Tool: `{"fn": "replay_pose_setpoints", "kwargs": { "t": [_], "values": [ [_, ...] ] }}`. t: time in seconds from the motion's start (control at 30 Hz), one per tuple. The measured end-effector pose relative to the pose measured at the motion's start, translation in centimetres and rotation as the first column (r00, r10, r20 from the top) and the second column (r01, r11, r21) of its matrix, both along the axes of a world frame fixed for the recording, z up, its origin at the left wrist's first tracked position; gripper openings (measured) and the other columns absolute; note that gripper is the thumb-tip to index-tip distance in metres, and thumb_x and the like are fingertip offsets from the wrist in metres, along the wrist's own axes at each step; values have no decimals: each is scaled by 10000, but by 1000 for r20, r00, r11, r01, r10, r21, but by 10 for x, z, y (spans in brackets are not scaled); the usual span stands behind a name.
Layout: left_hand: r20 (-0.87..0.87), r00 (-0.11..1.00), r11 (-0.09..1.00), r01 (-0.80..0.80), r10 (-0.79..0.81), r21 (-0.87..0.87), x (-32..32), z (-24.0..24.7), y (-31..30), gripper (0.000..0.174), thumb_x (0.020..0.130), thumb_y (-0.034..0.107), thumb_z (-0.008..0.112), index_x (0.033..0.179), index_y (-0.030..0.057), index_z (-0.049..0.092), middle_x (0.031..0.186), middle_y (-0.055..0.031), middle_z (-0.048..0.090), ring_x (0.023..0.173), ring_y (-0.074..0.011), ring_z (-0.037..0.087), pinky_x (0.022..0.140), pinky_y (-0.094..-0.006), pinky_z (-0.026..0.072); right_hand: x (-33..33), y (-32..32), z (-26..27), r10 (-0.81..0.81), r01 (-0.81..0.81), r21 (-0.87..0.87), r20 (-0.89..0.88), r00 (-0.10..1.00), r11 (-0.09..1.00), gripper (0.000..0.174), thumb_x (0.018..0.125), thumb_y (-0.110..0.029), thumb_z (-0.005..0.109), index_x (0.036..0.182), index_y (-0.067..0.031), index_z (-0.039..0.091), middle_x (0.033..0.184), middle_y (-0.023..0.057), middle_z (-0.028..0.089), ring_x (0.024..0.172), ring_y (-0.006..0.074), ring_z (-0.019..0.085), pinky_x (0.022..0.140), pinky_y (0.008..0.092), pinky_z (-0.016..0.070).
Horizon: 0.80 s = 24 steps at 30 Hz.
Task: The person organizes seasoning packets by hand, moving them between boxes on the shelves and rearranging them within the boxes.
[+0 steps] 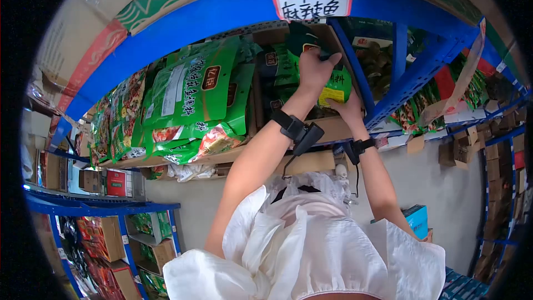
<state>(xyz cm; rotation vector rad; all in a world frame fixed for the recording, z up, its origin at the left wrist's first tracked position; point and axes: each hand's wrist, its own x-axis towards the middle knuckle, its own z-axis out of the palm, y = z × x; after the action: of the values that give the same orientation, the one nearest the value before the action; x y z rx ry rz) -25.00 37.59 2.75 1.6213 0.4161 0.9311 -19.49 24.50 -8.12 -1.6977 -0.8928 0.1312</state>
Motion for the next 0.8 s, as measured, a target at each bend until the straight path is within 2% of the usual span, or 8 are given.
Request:
{"fn": "replay_pose_setpoints", "kwargs": {
  "t": [0.27, 0.4, 0.5, 0.63, 0.67, 0.7, 0.73, 0.8],
  "values": [
    [135, 954, 931, 292, -267, -220, -13, 70, 1, 144, 752, 90, 701, 850, -5, 654, 819, -35, 647, 729, -80, 563, 649, -255, 442, 16, 30, 48, -22, 24, 13, -131, 991, 1000, 287, 704, -165, 716, 909, 10, 618, 713, 119, 641, 677, 242, 635, 597, 354, 483],
    [342, 938, 969, 139, -63, -204, 1, 62, 48, 194, 762, 93, 691, 922, -2, 635, 881, -46, 631, 741, -122, 576, 646, -288, 440, 45, 60, 65, -295, 330, -3, 443, 847, 944, 212, 760, -188, 672, 854, 0, 642, 656, 193, 584, 590, 317, 571, 511, 397, 457],
    [287, 953, 942, 9, 93, -335, 7, 23, 93, 260, 779, 95, 668, 998, -14, 581, 882, -72, 614, 726, -168, 597, 586, -329, 449, 71, 90, 61, -305, 494, -255, 533, 789, 831, 320, 725, -101, 651, 1041, -76, 614, 888, 178, 618, 773, 356, 593, 622, 423, 481],
    [18, 980, 890, -173, 199, -423, -3, -20, 115, 139, 788, 131, 645, 886, 38, 616, 790, -60, 620, 680, -198, 606, 543, -352, 450, 91, 116, 45, -270, 412, 96, 881, 389, 906, 430, 722, -92, 659, 1137, -65, 552, 1089, 120, 592, 934, 286, 586, 701, 381, 523],
    [-61, 978, 886, -208, 201, -414, -8, -33, 119, 129, 784, 139, 636, 872, 45, 619, 773, -56, 616, 666, -192, 599, 532, -343, 440, 105, 134, 16, -153, 491, -113, 869, 470, 864, 489, 752, -48, 588, 1225, -97, 475, 1277, 72, 478, 1099, 298, 499, 873, 403, 471],
    [-127, 975, 890, -220, 184, -400, -15, -53, 120, 121, 781, 147, 627, 857, 53, 621, 757, -53, 613, 653, -185, 593, 521, -334, 430, 106, 143, 3, -58, 439, -261, 805, 591, 860, 467, 790, -39, 524, 1247, -112, 458, 1300, 63, 454, 1155, 323, 446, 922, 450, 411],
    [-175, 972, 900, -215, 158, -379, -22, -74, 122, 115, 778, 155, 617, 843, 61, 623, 740, -49, 610, 639, -179, 587, 510, -325, 420, 90, 140, 3, 20, 463, -323, 836, 548, 825, 364, 753, -80, 499, 1113, -105, 544, 1066, 85, 558, 1019, 264, 514, 821, 404, 440],
    [-241, 967, 920, -167, 83, -354, -32, -114, 121, 109, 772, 172, 598, 813, 76, 628, 707, -43, 604, 611, -166, 574, 488, -308, 401, 98, 158, -50, 178, 462, -389, 882, 436, 797, 374, 779, -145, 505, 1153, -133, 493, 1060, 55, 542, 1063, 239, 468, 807, 457, 424]
  ]
}}
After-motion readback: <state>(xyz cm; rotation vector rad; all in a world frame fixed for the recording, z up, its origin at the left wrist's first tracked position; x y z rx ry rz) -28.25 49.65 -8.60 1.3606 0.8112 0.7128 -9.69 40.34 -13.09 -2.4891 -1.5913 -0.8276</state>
